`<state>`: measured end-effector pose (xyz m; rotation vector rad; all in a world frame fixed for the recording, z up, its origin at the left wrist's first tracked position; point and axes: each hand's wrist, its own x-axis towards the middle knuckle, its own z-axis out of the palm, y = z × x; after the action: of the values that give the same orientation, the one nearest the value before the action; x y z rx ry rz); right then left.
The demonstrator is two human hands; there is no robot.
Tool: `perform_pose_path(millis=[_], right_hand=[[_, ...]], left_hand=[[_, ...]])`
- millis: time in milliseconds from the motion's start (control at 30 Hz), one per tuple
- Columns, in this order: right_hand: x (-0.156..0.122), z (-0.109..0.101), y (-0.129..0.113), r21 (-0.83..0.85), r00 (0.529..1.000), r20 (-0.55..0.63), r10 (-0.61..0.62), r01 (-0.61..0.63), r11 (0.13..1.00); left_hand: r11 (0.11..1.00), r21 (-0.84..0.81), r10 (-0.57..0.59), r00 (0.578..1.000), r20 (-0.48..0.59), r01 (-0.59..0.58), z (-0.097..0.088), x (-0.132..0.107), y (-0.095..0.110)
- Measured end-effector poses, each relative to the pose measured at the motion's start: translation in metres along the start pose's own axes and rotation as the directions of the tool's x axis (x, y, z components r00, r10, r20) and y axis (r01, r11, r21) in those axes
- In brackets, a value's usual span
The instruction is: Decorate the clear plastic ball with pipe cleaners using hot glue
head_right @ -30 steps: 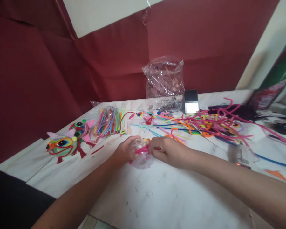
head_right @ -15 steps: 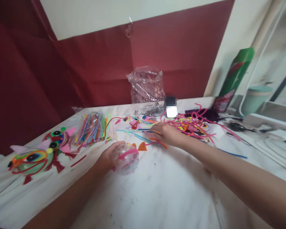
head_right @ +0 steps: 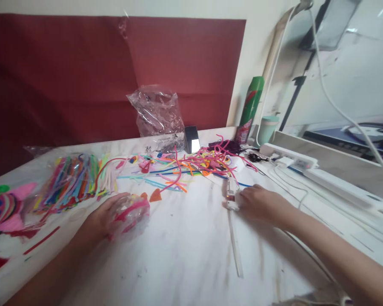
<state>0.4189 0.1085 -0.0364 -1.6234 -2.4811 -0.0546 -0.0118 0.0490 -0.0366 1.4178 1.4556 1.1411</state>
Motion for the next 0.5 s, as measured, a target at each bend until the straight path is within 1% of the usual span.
perform_pose_path(millis=[67, 167, 233, 300, 333, 400, 433, 500], right_hand=[[-0.005, 0.012, 0.000, -0.031, 1.000, -0.005, 0.030, -0.030, 0.999], [-0.007, 0.023, 0.001, -0.060, 0.997, -0.051, 0.064, -0.067, 0.996], [-0.009, 0.025, 0.001, -0.074, 0.994, -0.087, 0.062, -0.069, 0.995], [-0.012, 0.022, -0.003, -0.039, 0.984, -0.170, 0.051, -0.059, 0.998], [-0.014, 0.019, -0.006, 0.012, 0.973, -0.227, 0.053, -0.052, 0.999], [-0.016, 0.012, -0.019, 0.178, 0.951, -0.305, 0.058, -0.003, 0.984], [-0.016, 0.008, -0.028, 0.277, 0.954, -0.294, 0.054, 0.031, 0.960], [-0.015, 0.003, -0.050, 0.461, 0.972, -0.234, -0.001, 0.112, 0.881]], left_hand=[[1.000, 0.014, 0.028, 0.999, -0.031, -0.027, 0.002, -0.003, 0.003], [0.998, 0.041, 0.051, 0.998, -0.030, -0.050, 0.001, -0.004, 0.003], [0.998, 0.048, 0.048, 0.999, -0.005, -0.048, -0.002, -0.003, 0.000], [0.997, 0.055, 0.050, 0.998, 0.024, -0.052, -0.004, -0.001, -0.004], [0.997, 0.056, 0.058, 0.998, 0.036, -0.060, -0.004, 0.000, -0.007], [0.994, 0.047, 0.094, 0.995, 0.026, -0.096, -0.004, -0.001, -0.010], [0.994, 0.035, 0.103, 0.994, 0.039, -0.104, -0.003, -0.002, -0.011], [0.994, -0.012, 0.107, 0.993, 0.056, -0.107, -0.001, -0.005, -0.012]])
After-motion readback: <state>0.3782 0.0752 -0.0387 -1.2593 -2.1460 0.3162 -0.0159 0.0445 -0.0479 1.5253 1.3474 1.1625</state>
